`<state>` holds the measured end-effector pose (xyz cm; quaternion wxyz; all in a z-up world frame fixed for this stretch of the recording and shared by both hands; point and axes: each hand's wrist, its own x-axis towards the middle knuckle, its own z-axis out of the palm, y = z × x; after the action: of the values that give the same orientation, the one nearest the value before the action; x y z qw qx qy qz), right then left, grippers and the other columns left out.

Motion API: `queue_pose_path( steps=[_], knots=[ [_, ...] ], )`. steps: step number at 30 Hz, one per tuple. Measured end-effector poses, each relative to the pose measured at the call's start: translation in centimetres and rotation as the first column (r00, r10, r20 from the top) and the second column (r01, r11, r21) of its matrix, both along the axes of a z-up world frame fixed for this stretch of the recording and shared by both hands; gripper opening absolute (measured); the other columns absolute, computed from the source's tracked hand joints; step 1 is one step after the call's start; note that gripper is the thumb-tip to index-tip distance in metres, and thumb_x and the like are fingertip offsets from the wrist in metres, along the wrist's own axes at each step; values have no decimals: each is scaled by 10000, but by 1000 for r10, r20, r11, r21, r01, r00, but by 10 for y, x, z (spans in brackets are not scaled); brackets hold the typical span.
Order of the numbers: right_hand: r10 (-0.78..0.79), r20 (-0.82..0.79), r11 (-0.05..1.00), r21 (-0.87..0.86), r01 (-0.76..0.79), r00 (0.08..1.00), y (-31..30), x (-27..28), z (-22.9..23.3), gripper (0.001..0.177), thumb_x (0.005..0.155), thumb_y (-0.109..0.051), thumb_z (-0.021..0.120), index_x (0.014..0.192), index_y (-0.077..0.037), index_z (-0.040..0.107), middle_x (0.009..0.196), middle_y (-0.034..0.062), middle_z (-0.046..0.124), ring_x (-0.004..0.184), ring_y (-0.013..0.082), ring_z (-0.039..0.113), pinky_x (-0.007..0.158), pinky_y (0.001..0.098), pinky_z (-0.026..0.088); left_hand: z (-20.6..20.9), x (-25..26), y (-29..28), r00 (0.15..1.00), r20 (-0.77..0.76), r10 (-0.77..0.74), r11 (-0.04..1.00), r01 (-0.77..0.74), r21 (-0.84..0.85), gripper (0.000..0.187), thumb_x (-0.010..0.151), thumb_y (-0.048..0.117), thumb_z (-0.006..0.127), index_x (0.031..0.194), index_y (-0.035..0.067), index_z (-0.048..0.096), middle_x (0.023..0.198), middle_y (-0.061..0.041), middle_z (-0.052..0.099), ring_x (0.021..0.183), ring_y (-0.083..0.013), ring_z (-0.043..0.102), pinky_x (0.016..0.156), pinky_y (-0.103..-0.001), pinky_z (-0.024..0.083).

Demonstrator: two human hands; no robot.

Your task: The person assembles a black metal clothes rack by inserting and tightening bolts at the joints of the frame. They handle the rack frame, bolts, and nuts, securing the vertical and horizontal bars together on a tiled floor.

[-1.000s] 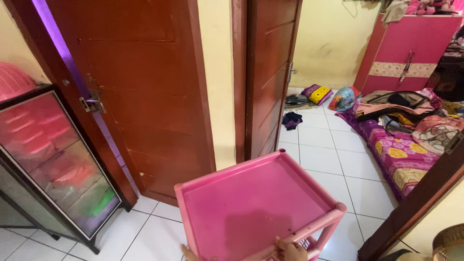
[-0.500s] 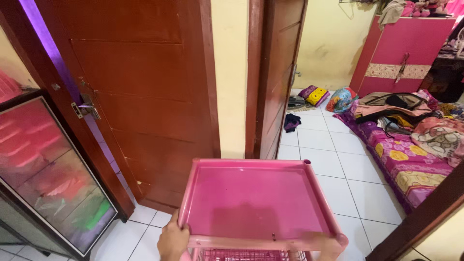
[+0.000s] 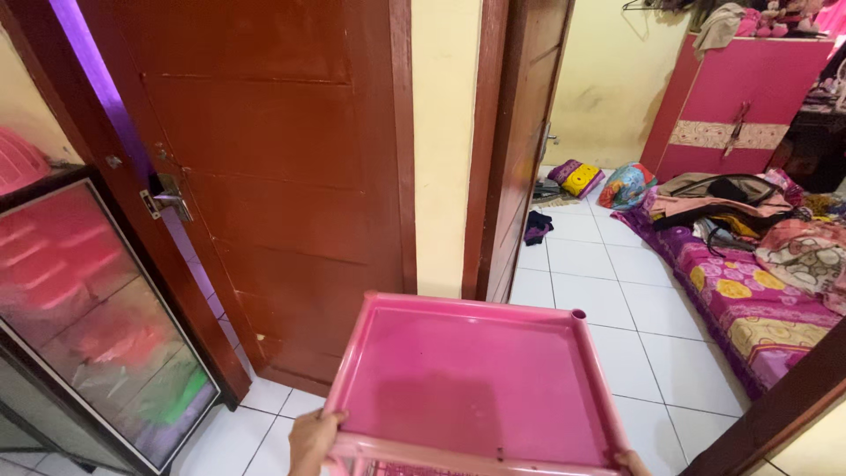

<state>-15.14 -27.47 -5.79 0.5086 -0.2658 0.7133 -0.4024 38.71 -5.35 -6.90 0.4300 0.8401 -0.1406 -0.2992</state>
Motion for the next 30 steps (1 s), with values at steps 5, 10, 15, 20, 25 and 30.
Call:
queue_pose_path(
  steps=[5,10,15,20,25,30],
  knots=[
    [-35,110,999,-20,37,993,7,33,-14,700,818,-496,784,1304,-1,687,1143,270,736,980,391,706,802,546,618,12,35,-13,998,64,-12,1000,11,25,534,843,480,844,1139,35,860,943,-197,822,809,-317,832,671,-434,688],
    [43,56,996,-80,-38,998,4,32,-14,766,817,-554,768,1364,-25,678,1204,277,735,1035,406,707,835,570,626,-7,27,-19,1000,-15,26,972,-29,-235,916,772,618,805,1420,-4,622,1215,-297,760,962,-374,799,695,-482,718],
    [267,-178,963,19,-268,947,16,-4,3,833,817,-613,753,1424,-50,668,1265,284,733,1091,421,707,868,594,634,-10,-8,1,987,121,107,971,-78,-225,1207,801,665,801,1682,97,202,1663,-347,82,1378,-539,425,1040,-567,543],
    [-29,-885,863,-257,-434,465,26,8,61,1040,669,-626,901,1479,-84,539,1612,297,336,1402,458,458,1027,557,480,35,-36,41,989,120,90,970,-59,-236,1154,833,662,743,1703,168,169,1750,-272,-46,1559,-505,252,1231,-529,382],
    [209,-928,685,-85,-723,308,27,51,153,909,772,-483,875,1535,-145,514,1698,212,301,1494,393,454,1172,559,463,101,-66,105,859,454,236,906,-26,-422,1068,889,540,883,1648,61,303,1697,-305,57,1556,-528,264,1217,-519,362],
    [282,-907,332,-214,-919,313,75,111,194,840,770,-396,870,1483,-133,514,1622,177,385,1472,384,464,1137,560,471,166,-90,202,888,350,298,901,-141,-409,1052,754,389,869,1622,109,343,1724,-194,158,1304,-405,579,1118,-449,514]
  ],
)
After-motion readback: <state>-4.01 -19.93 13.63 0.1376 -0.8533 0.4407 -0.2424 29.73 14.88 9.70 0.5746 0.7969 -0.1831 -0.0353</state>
